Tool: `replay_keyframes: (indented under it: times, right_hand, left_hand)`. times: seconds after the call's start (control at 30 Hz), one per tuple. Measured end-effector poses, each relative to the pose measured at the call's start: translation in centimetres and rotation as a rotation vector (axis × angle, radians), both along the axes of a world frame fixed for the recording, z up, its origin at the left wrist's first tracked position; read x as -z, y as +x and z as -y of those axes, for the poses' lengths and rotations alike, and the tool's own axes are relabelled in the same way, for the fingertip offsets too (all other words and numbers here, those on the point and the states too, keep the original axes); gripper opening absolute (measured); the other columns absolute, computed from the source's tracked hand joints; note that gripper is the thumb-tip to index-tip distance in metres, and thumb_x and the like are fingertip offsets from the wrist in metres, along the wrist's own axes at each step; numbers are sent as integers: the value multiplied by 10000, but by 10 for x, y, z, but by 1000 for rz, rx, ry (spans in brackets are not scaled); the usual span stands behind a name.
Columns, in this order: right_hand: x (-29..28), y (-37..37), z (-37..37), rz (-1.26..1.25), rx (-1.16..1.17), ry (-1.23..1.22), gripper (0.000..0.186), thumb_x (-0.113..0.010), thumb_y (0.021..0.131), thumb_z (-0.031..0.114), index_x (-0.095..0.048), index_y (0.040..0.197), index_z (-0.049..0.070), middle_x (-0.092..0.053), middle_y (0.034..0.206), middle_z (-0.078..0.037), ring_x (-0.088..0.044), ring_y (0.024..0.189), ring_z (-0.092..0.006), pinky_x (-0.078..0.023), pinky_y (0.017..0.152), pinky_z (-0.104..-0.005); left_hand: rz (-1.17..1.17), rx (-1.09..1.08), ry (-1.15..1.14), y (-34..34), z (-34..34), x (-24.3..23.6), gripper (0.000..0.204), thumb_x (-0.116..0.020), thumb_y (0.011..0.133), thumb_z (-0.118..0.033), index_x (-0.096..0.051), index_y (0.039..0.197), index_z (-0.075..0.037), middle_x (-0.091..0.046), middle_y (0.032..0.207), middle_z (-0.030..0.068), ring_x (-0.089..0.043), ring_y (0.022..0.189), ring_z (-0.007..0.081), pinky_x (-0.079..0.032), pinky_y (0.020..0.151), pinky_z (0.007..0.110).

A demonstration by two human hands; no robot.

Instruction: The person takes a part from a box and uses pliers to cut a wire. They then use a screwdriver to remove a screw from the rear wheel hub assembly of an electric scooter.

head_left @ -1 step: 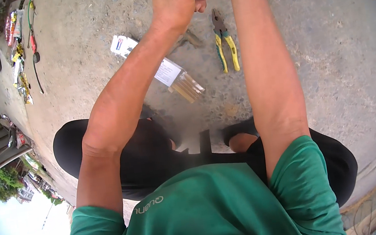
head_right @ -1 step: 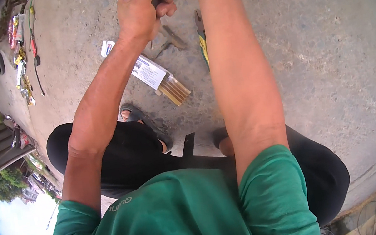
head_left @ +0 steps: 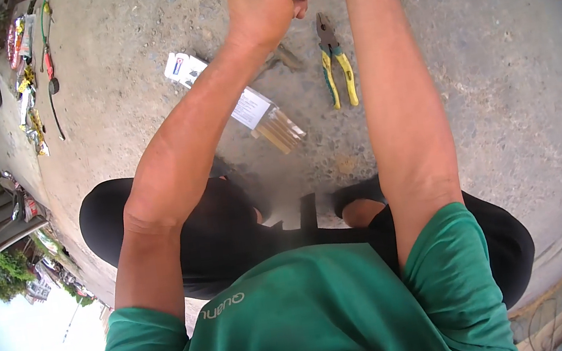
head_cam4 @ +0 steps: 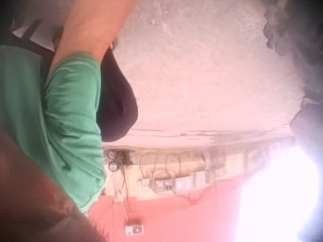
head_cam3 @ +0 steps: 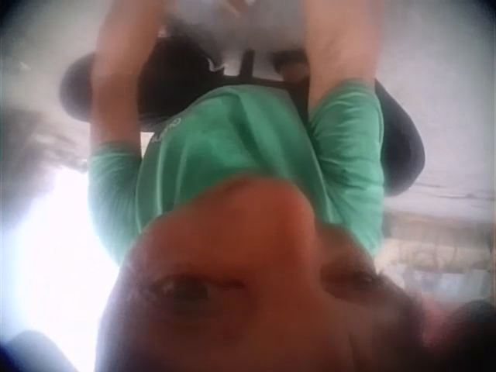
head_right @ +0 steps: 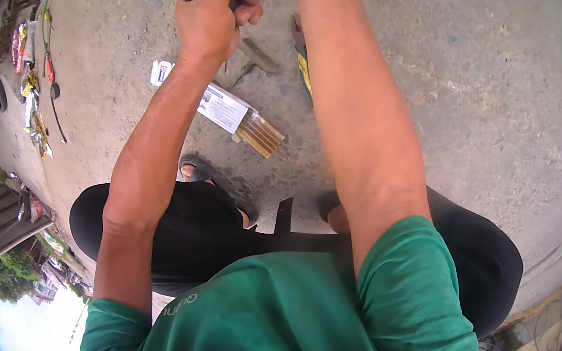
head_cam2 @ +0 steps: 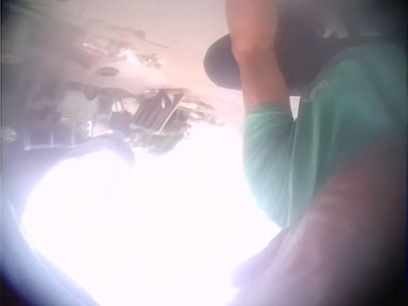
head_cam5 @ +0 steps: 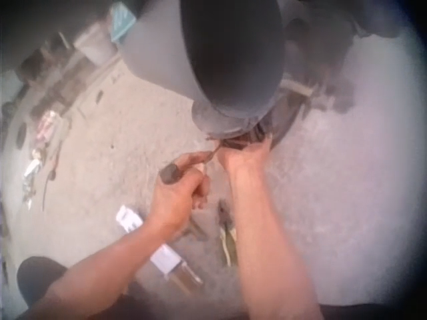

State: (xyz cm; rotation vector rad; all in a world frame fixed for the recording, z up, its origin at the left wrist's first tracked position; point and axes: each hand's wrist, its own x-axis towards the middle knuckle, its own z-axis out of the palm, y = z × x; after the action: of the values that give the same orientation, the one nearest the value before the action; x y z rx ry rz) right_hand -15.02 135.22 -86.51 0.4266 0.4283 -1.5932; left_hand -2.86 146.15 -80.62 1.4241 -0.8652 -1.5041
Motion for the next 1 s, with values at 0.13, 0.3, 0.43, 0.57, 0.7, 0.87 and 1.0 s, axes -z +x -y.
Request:
replay_keyframes:
  times: [0.13, 0.3, 0.43, 0.57, 0.7, 0.87, 1.0]
  right_hand:
    - [1, 3, 3, -46, 16, -15, 543, -433, 1019, 516, -627, 1342, 125, -634, 1398, -93, -567, 1304, -333, -452, 1106, -541]
    - [4, 7, 0, -87, 37, 180, 521, -423, 1030, 504, -631, 1317, 123, -659, 1338, -95, -594, 1258, -328, -485, 1071, -528]
    - [2, 10, 1, -118, 85, 97, 549, -381, 1047, 535, -608, 1320, 117, -660, 1302, -102, -606, 1221, -318, -503, 1051, -511]
    - [-5, 10, -5, -22, 88, 97, 545, -349, 1059, 533, -592, 1329, 127, -660, 1301, -91, -615, 1202, -319, -511, 1044, -505]
    - [9, 11, 1, -26, 105, 55, 536, -347, 1059, 526, -592, 1332, 134, -647, 1330, -84, -602, 1230, -314, -504, 1054, -508]
    - [18, 6, 2, -91, 71, 141, 606, -365, 1043, 572, -555, 1401, 122, -597, 1409, -105, -552, 1305, -327, -464, 1101, -511]
    - [11, 7, -1, -205, -40, 243, 644, -380, 1035, 586, -517, 1444, 108, -562, 1451, -145, -544, 1292, -378, -459, 1094, -537]
  left_hand:
    - [221, 122, -167, 8, 5, 8, 334, -543, 952, -95, -641, 1249, 23, -609, 744, 20, -518, 585, 83, -416, 546, 243]
    - [414, 141, -502, 8, 12, 27, 357, -556, 891, 6, -656, 1233, 22, -645, 804, 42, -564, 649, 103, -476, 622, 255]
    - [665, 284, -591, 8, 13, 9, 381, -553, 855, 37, -668, 1218, 31, -698, 910, 85, -619, 761, 121, -526, 739, 269]
    - [624, 295, -707, 20, 19, 27, 372, -550, 856, 36, -678, 1205, 34, -715, 965, 99, -635, 806, 118, -527, 762, 270]
    - [322, 124, -326, 20, 22, 11, 328, -552, 884, 55, -713, 1167, 15, -683, 853, 24, -588, 695, 75, -463, 622, 233]
    - [229, 103, -359, 17, 12, 25, 330, -602, 896, 17, -695, 1212, 7, -670, 934, 14, -585, 761, 60, -482, 666, 224]
    - [347, 46, -601, 7, -2, 44, 351, -615, 914, -5, -676, 1260, -2, -679, 1024, 17, -594, 932, 83, -513, 761, 235]
